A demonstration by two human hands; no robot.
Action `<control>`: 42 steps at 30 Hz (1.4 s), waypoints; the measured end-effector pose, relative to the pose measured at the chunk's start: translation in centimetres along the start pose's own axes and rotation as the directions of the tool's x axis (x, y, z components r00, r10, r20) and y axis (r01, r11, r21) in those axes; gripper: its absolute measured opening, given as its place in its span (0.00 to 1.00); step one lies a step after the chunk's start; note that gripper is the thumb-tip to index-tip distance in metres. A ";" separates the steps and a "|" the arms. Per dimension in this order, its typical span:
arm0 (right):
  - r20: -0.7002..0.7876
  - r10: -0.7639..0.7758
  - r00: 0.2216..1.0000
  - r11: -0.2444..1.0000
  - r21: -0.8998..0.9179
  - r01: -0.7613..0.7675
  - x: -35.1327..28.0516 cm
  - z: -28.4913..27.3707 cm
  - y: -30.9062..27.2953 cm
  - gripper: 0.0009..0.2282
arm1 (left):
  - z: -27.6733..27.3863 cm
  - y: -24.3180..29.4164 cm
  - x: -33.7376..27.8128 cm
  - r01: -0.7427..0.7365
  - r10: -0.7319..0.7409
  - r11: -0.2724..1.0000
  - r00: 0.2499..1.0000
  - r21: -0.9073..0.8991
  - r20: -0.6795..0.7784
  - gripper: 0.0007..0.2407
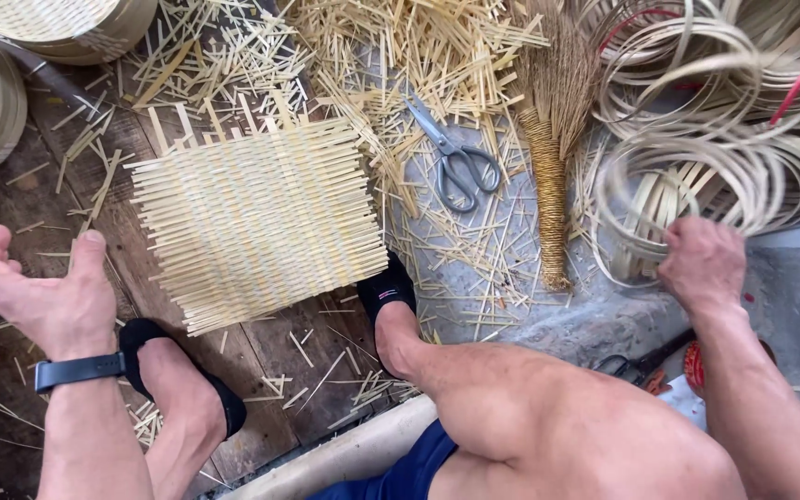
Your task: The person sits on the floor of a bamboo workshop and trims excess bamboo strips from woven bamboo steamer lids with scissors. They rotate each lid, cut off protruding strip ends, brush off loose pieces, and set finished lids aside with other completed baskets.
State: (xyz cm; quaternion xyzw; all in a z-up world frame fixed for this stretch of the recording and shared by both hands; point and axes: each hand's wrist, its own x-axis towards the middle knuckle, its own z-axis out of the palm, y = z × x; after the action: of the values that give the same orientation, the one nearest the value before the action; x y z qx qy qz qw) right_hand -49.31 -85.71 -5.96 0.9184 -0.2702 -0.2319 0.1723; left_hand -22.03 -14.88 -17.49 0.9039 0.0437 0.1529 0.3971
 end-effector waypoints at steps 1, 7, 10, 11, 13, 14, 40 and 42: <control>-0.056 0.060 0.997 0.990 0.129 -0.052 -0.4 1.3 1.2 0.10 | -0.2 -0.5 -0.2 0.009 -0.009 1.000 1.000 0.010 -0.003 0.29; -0.228 0.060 0.972 0.961 0.276 0.005 0.2 5.2 4.5 0.09 | -0.2 0.4 -1.2 0.053 -0.052 0.998 0.998 -0.046 0.023 0.28; -0.206 0.121 0.971 0.955 0.290 -0.058 -0.4 3.7 4.6 0.09 | -0.6 2.3 -0.9 0.110 -0.109 0.993 0.993 -0.029 0.033 0.26; -0.252 0.117 0.961 0.962 0.268 -0.047 -0.3 3.0 4.8 0.10 | -0.6 2.8 -0.8 0.138 -0.137 0.990 0.990 -0.038 0.027 0.26; -0.257 0.112 0.960 0.959 0.282 -0.036 -1.2 0.9 5.1 0.10 | -0.8 3.4 -0.6 0.124 -0.123 0.992 0.992 -0.028 0.017 0.25; -0.256 0.104 0.961 0.955 0.296 -0.025 -1.6 -0.1 5.1 0.11 | -1.1 3.5 -0.6 0.111 -0.111 0.994 0.994 -0.013 0.011 0.25; -0.129 -0.589 0.797 -0.216 0.976 -0.002 -1.6 -25.6 -29.0 0.18 | 0.8 17.2 -3.0 0.733 -0.197 -0.152 0.635 -0.663 0.747 0.12; -0.135 -0.626 0.768 -0.304 0.949 -0.081 -1.5 -23.2 -30.0 0.18 | 1.3 16.5 -4.6 0.750 -0.219 -0.121 0.619 -0.650 0.755 0.12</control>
State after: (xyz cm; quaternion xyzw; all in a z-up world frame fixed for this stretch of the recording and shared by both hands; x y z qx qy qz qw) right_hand -25.88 -56.56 0.61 0.6454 -0.1342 -0.1730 -0.7318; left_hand -26.63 -27.96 -7.41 0.3288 0.1949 -0.2153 0.8986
